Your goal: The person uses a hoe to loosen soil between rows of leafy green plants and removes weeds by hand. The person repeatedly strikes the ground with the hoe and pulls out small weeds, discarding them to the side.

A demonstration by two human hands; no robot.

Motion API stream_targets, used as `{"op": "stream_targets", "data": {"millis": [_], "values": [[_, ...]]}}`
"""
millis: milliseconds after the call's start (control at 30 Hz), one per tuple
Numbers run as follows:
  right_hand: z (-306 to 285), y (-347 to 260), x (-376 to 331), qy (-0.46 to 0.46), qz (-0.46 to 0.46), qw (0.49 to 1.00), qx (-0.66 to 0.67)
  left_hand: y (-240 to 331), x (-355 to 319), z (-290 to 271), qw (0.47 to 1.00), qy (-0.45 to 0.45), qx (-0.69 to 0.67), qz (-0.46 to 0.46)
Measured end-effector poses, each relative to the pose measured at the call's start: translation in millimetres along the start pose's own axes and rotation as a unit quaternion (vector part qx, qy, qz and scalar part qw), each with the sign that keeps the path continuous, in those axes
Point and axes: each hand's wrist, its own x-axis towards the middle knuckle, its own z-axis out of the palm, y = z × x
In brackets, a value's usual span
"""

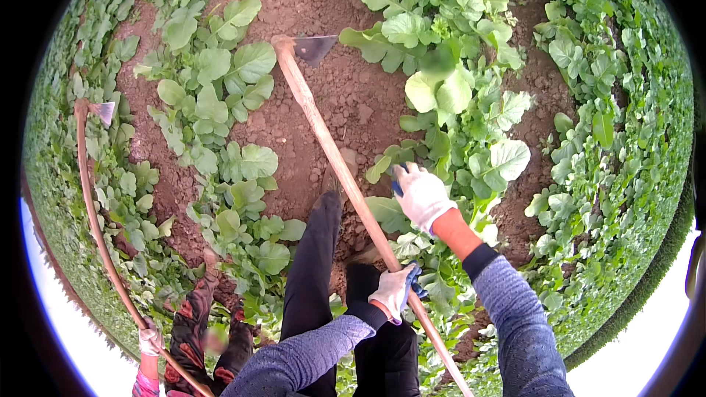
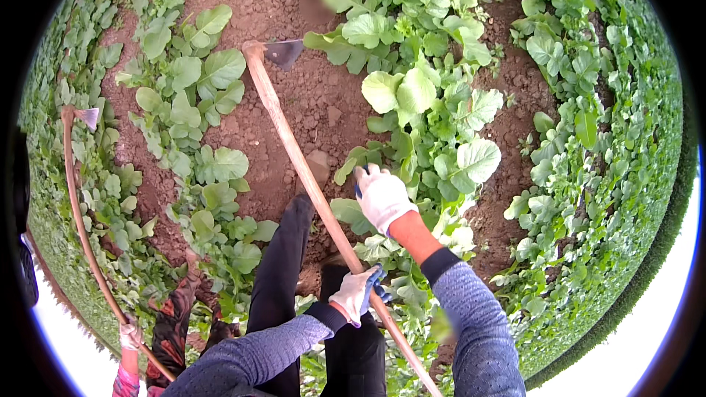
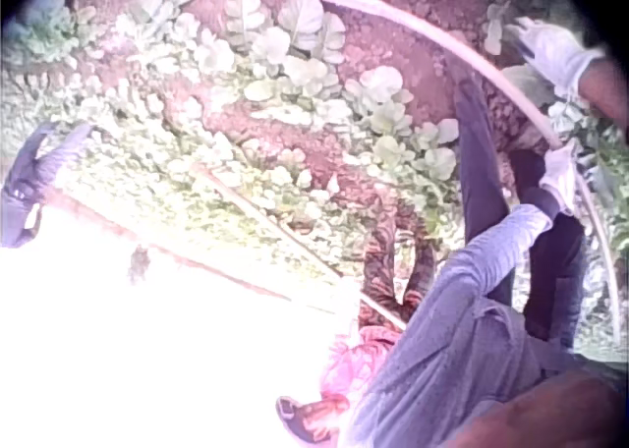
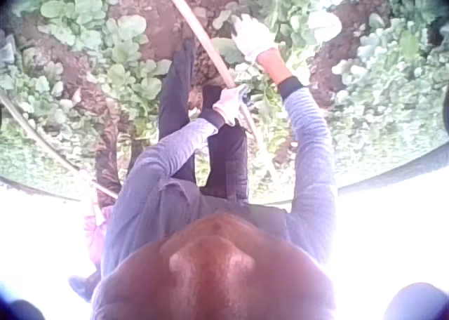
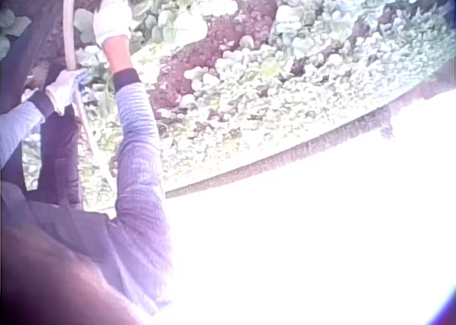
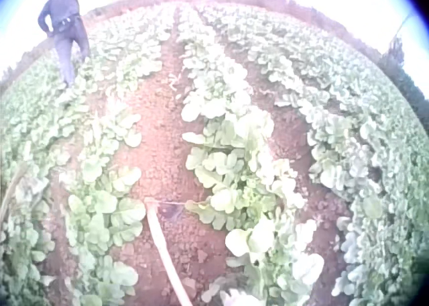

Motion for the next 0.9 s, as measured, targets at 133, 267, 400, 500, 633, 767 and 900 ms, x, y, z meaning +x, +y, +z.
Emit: {"op": "stream_targets", "data": {"millis": [133,267,400,500,633,767,900], "values": [[-5.3,-17.4,-186.7,-0.029,0.106,0.963,0.245,2.4,-9.5,-31.1,0.971,-0.049,0.187,0.140],[65.9,-19.5,-486.7,-0.228,0.235,0.839,0.435,14.9,-47.1,6.8,1.000,-0.001,0.029,0.001],[58.1,-98.6,-618.6,-0.149,0.431,0.815,0.357,34.9,-88.9,24.0,0.995,0.023,0.062,0.073],[-31.1,-125.8,-529.3,-0.168,0.409,0.804,0.398,92.1,-129.7,63.4,0.983,0.051,0.060,0.167],[-23.9,-127.7,-425.7,-0.097,0.333,0.749,0.564,206.7,-161.8,141.2,0.928,0.064,0.097,0.353],[-10.4,-150.2,-456.3,-0.084,0.332,0.831,0.438,195.3,-123.4,113.1,0.913,0.148,0.142,0.353],[-77.9,-158.0,-512.1,-0.134,0.406,0.814,0.393,122.6,-129.2,95.7,0.954,0.094,0.088,0.272]]}}
